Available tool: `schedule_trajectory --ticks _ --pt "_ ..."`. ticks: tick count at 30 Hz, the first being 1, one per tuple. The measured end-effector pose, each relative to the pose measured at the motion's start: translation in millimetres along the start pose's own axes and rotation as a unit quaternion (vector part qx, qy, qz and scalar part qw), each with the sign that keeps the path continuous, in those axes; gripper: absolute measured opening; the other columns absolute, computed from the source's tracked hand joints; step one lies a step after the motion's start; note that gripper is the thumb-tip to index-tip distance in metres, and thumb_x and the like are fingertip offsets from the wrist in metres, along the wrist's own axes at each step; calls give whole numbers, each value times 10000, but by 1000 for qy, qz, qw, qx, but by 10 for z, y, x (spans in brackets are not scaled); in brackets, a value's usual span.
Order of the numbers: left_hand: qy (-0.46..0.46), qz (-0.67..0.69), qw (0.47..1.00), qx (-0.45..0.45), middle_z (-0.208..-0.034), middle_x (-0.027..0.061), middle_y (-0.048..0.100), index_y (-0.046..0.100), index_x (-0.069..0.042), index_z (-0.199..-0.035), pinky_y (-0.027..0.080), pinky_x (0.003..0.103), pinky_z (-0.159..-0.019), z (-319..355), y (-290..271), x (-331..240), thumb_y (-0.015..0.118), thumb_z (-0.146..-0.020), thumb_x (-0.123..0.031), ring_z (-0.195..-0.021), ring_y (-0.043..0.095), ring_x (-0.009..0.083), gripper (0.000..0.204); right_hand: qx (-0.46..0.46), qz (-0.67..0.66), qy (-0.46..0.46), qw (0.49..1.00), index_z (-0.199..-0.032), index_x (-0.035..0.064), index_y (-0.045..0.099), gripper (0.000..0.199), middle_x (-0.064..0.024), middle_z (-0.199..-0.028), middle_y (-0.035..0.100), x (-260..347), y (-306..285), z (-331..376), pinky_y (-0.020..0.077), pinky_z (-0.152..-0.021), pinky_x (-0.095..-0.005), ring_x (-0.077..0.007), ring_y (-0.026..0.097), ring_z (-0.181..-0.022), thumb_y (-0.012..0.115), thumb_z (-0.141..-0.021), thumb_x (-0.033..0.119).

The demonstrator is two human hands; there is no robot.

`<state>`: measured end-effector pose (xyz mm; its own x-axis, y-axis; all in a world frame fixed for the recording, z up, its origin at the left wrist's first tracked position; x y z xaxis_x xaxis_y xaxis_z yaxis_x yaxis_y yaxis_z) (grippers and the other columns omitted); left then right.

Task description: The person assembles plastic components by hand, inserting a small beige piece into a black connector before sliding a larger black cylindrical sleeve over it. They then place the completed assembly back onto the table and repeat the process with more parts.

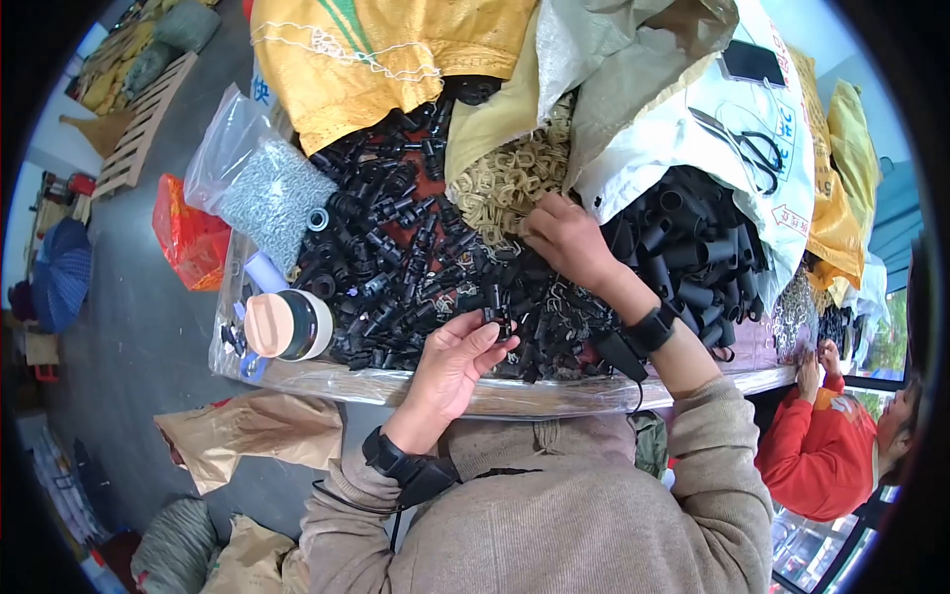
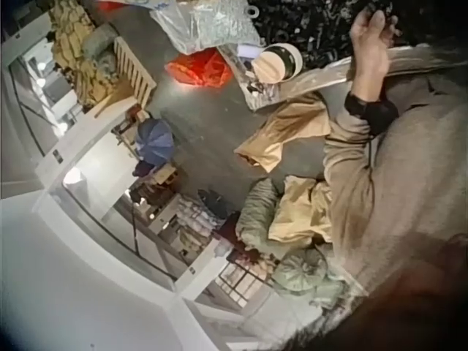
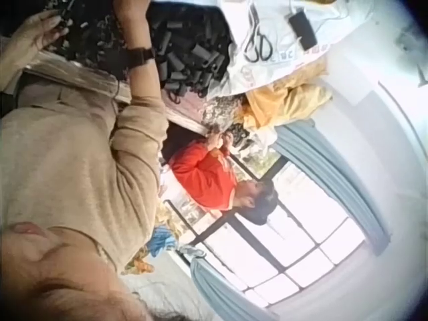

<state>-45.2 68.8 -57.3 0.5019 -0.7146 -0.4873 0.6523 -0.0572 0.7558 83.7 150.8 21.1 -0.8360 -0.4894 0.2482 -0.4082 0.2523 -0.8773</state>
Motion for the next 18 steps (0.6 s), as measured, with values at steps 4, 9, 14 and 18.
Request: schedule_trajectory --ticks 4,9,14,18 --pt "9 -1 1000 -8 -963 159 597 538 33 -1022 536 226 -686 -35 -11 21 559 -823 -84 -834 615 221 232 95 -228 133 960 -817 26 515 109 -41 -693 514 -39 -104 205 422 -530 -286 -160 540 -604 591 -776 93" --pt "-17 -24 1000 8 -948 147 604 545 24 -1011 537 237 -685 -83 156 196 570 -817 -91 -831 617 230 227 184 -514 241 803 -851 25 546 103 -32 -617 516 209 -176 719 410 -489 -219 -106 506 -529 583 -812 112" --pt "-57 -31 997 35 -934 109 611 557 6 -1010 518 234 -695 -67 361 418 608 -792 -93 -811 617 206 244 173 -551 289 763 -866 9 565 133 -18 -643 533 267 -228 963 407 -473 -218 -61 500 -532 586 -817 131" --pt "-74 -32 996 42 -931 106 611 556 7 -1018 517 244 -705 -109 415 576 607 -794 -105 -818 617 217 255 104 -506 201 832 -827 -7 569 138 -22 -633 537 266 -377 939 410 -478 -219 -63 499 -533 586 -817 129"
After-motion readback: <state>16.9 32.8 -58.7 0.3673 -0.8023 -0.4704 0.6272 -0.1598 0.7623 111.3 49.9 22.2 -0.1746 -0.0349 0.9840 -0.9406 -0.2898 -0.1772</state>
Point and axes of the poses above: each hand's wrist, its own z-axis away from the middle knuckle, its own y-axis out of the palm, x = y × z, the point moved 10 cm from there along -z, towards the middle knuckle
